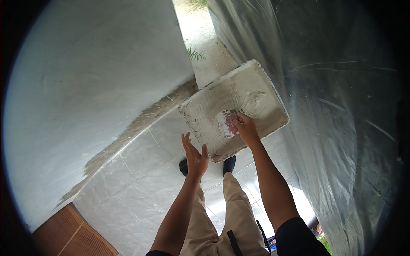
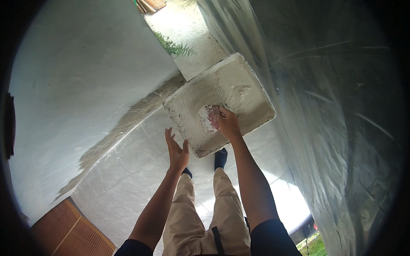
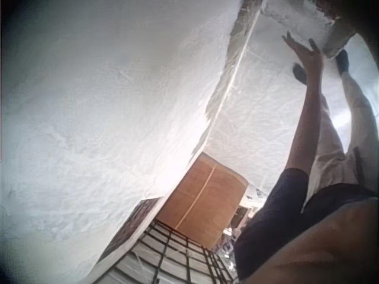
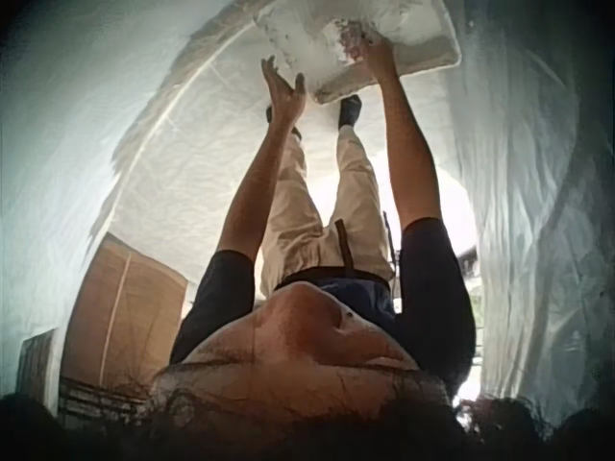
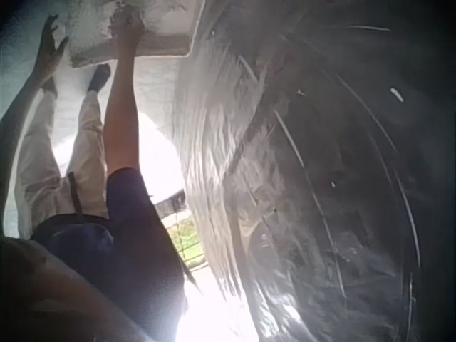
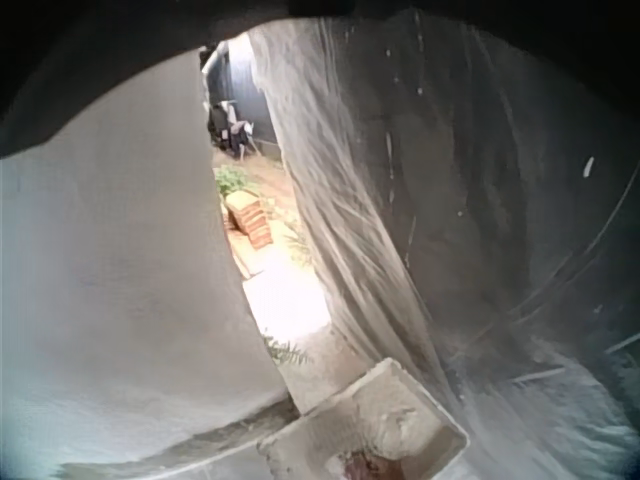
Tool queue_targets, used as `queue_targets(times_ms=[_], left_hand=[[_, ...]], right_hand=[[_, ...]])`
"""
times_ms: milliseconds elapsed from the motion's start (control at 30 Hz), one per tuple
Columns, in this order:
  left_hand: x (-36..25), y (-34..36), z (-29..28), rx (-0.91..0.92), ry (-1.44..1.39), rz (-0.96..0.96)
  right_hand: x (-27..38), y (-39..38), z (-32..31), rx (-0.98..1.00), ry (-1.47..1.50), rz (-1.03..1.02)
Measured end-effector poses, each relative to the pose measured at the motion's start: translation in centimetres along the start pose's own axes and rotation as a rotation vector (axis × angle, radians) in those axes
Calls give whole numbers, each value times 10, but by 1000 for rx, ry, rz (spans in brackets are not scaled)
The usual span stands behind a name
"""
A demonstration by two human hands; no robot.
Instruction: The person applies plaster or wall compound to a damaged section of a wall using a putty knife or scraper.
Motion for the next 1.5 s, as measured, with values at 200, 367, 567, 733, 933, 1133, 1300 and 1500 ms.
queue_targets(times_ms=[200, 367, 567, 733, 933, 1133, 1300, 1500], left_hand=[[-20, 10, -55, -44, 270, 63], [-73, 28, -110, -92, 427, 273], [-150, 52, -176, -106, 494, 458], [-216, 58, -235, -170, 520, 596], [-277, 51, -287, -305, 596, 780], [-327, 32, -330, -475, 673, 855], [-364, 9, -366, -591, 748, 890], [-402, -19, -438, -710, 842, 920]], right_hand=[[29, -24, 35, 32, 443, 95], [101, -52, 73, 130, 832, 3], [181, -86, 109, 251, 848, -85], [259, -126, 125, 306, 925, -150], [335, -164, 127, 319, 912, -254], [391, -187, 118, 354, 921, -351], [432, -217, 121, 427, 893, -462], [494, -281, 153, 392, 768, -712]])
Point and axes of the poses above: each hand's wrist, its own y-axis towards the middle knuckle, its own z-axis out of the palm, x = y × z, the point moved 7 cm from there along y, towards the middle knuckle, and after that the axes turned 4 degrees about -x, right-handed, at the moved point
